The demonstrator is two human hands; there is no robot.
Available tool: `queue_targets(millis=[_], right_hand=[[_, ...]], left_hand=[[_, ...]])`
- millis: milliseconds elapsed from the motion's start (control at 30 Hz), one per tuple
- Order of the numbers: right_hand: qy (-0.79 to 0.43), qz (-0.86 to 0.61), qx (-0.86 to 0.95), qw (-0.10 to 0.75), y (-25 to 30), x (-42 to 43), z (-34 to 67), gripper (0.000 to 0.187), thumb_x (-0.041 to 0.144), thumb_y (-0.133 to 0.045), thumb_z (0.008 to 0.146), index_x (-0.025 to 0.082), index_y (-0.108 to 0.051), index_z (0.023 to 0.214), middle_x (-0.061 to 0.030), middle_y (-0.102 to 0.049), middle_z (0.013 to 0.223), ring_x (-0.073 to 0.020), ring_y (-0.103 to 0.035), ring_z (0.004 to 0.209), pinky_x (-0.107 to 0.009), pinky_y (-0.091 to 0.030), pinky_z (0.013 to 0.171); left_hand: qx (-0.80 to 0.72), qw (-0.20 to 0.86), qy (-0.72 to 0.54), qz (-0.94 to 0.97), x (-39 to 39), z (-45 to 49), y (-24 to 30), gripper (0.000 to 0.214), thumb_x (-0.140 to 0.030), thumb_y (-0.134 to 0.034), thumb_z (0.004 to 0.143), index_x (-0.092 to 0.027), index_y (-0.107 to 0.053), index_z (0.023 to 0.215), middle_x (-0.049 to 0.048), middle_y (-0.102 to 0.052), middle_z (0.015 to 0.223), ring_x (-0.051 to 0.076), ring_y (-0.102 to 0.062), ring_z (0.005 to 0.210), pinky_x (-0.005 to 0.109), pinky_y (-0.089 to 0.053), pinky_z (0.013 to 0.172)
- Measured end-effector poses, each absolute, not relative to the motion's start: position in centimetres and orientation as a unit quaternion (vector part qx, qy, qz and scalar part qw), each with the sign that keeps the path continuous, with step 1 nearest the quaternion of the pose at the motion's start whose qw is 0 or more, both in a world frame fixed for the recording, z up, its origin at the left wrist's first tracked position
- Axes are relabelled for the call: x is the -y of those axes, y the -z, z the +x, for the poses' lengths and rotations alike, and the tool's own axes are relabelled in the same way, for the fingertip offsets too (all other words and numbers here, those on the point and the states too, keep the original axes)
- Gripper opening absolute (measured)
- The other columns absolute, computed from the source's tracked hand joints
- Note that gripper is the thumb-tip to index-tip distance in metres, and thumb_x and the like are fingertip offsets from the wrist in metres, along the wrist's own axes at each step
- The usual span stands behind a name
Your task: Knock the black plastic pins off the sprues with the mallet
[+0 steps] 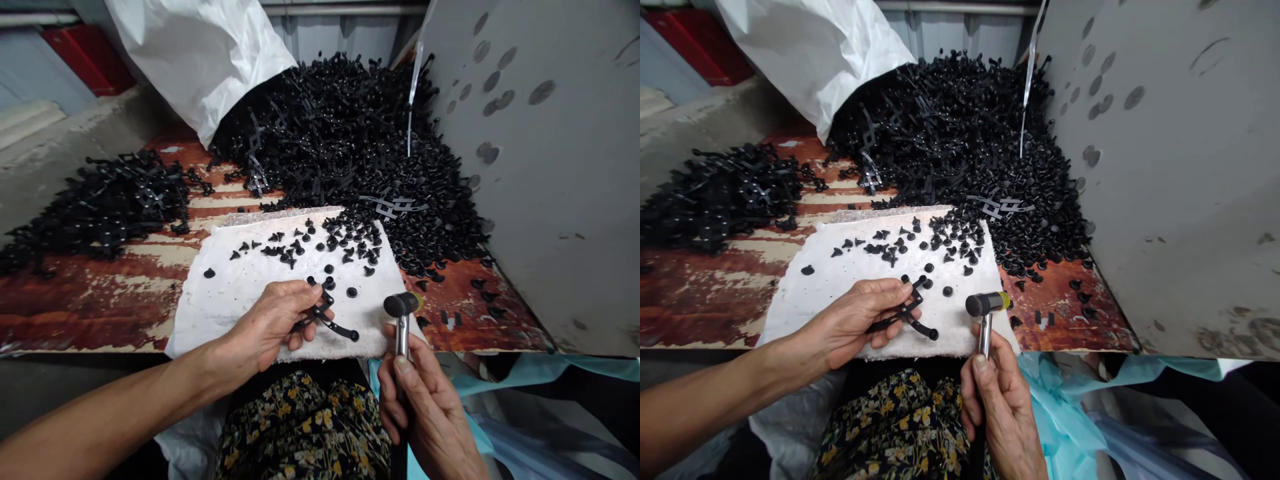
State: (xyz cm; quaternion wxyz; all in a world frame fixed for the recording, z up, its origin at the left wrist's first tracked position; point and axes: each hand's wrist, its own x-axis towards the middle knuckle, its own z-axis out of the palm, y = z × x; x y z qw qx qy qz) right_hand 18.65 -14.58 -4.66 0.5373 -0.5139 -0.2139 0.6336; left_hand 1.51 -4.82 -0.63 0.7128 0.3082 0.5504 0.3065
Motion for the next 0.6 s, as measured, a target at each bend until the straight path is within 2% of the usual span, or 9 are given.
queue_targets(millis=[600], right_hand=[[-0.641,-0.509,0.226,0.528,4.93,14.75,18.85,0.040,0.049,-0.069,0.083,0.028,-0.057,0.116,0.0095,-0.046,0.056,-0.0049,-0.030,0.039,-0.014,-0.036,0.035]], left_hand=[[-0.540,0.717,-0.314,0.309,4.79,1.62,1.00,0.021,-0.025,-0.061,0.088,-0.012,-0.060,0.071,0.0061,-0.070,0.073,0.003,-0.052,0.038,0.009,-0.030,0.028]])
